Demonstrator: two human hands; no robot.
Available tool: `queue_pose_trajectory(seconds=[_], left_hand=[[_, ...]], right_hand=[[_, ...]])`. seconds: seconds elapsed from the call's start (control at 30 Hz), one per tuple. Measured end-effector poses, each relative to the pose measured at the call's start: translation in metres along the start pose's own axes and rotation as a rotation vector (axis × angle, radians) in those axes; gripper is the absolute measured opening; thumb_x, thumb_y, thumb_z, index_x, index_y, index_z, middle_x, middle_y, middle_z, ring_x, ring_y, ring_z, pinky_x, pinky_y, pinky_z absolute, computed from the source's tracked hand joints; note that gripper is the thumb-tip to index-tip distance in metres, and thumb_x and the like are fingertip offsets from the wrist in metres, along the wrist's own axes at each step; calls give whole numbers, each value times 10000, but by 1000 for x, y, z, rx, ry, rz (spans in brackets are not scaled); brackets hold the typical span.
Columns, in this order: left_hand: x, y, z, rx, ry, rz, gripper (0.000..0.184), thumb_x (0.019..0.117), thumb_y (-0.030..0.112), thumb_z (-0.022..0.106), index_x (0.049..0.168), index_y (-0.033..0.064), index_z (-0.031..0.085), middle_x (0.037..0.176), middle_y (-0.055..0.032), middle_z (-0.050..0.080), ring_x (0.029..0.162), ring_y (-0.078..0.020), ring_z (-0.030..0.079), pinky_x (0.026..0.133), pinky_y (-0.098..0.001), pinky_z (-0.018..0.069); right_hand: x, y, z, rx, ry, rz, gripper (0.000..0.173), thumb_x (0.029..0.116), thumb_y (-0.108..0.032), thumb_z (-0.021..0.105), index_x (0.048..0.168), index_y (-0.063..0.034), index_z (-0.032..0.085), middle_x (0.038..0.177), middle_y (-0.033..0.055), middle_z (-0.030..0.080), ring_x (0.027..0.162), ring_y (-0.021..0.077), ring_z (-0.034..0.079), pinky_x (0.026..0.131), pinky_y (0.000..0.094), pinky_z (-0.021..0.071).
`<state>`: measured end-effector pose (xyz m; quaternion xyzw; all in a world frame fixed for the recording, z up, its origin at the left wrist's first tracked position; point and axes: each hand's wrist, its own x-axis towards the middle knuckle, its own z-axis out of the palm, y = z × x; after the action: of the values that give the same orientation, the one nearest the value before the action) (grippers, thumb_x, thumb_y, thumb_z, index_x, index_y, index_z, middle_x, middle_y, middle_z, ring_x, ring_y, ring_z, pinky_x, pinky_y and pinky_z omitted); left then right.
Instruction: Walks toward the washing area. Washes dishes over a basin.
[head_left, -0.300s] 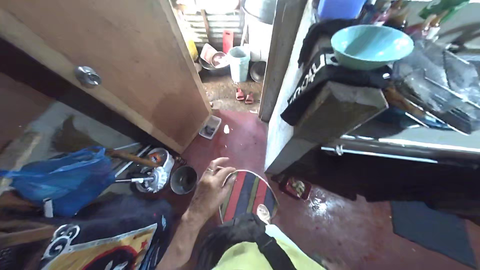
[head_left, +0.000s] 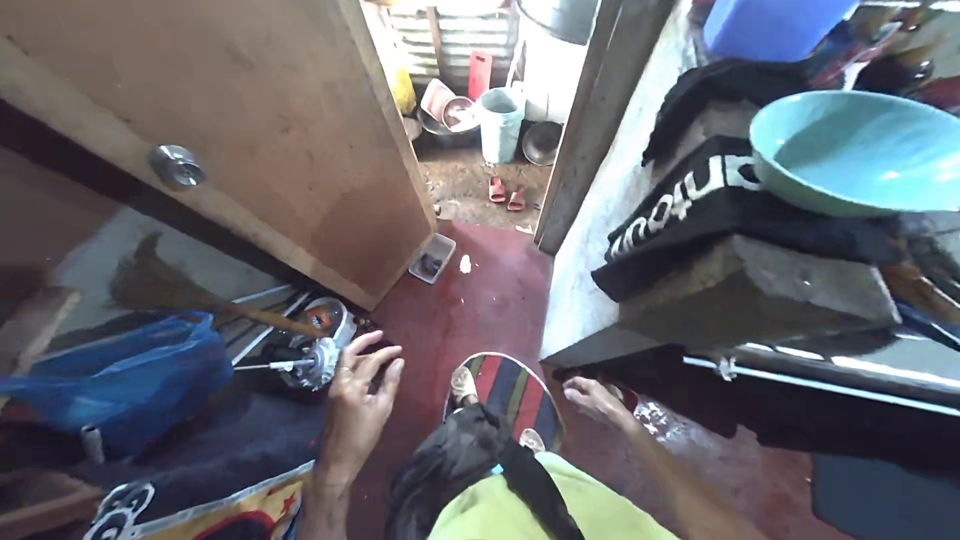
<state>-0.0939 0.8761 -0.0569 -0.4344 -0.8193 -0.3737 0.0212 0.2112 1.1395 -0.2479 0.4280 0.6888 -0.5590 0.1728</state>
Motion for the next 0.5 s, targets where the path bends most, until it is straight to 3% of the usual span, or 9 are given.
queue_pose_trajectory(seconds=[0.07, 0.17, 0.33, 0.5], left_hand=[[27, -18, -7, 36, 16, -22, 254, 956, 214, 653, 1083, 18, 753, 1326, -256, 604, 1165, -291, 644, 967, -380, 553], [75, -43, -16, 68, 4, -16, 264, 973, 220, 646, 1088, 6, 750, 1326, -260, 603, 1125, -304, 658, 936, -403, 561], [154, -68, -7, -4, -116, 22, 260, 979, 253, 656, 1088, 41, 759, 1364, -204, 588, 1053, -190, 678, 880, -325, 584], [225, -87, 18, -67, -203, 95, 222, 964, 244, 672, 1077, 82, 773, 1380, -163, 589, 1068, -172, 670, 905, -325, 577]], right_hand=[[34, -38, -11, 37, -5, -30, 358, 1071, -164, 526, 1352, 51, 582, 1253, 285, 645, 1100, 378, 672, 1000, 512, 525], [74, -78, -16, 115, 38, 31, 372, 1081, -161, 505, 1375, 64, 549, 1257, 293, 634, 1074, 368, 675, 972, 490, 537], [133, -133, -21, 238, 206, 193, 372, 1086, -183, 492, 1376, 42, 550, 1239, 265, 640, 1022, 342, 679, 910, 473, 550], [197, -175, -57, 100, 130, 171, 357, 1071, -182, 507, 1347, 32, 576, 1213, 262, 645, 980, 328, 679, 898, 474, 546]])
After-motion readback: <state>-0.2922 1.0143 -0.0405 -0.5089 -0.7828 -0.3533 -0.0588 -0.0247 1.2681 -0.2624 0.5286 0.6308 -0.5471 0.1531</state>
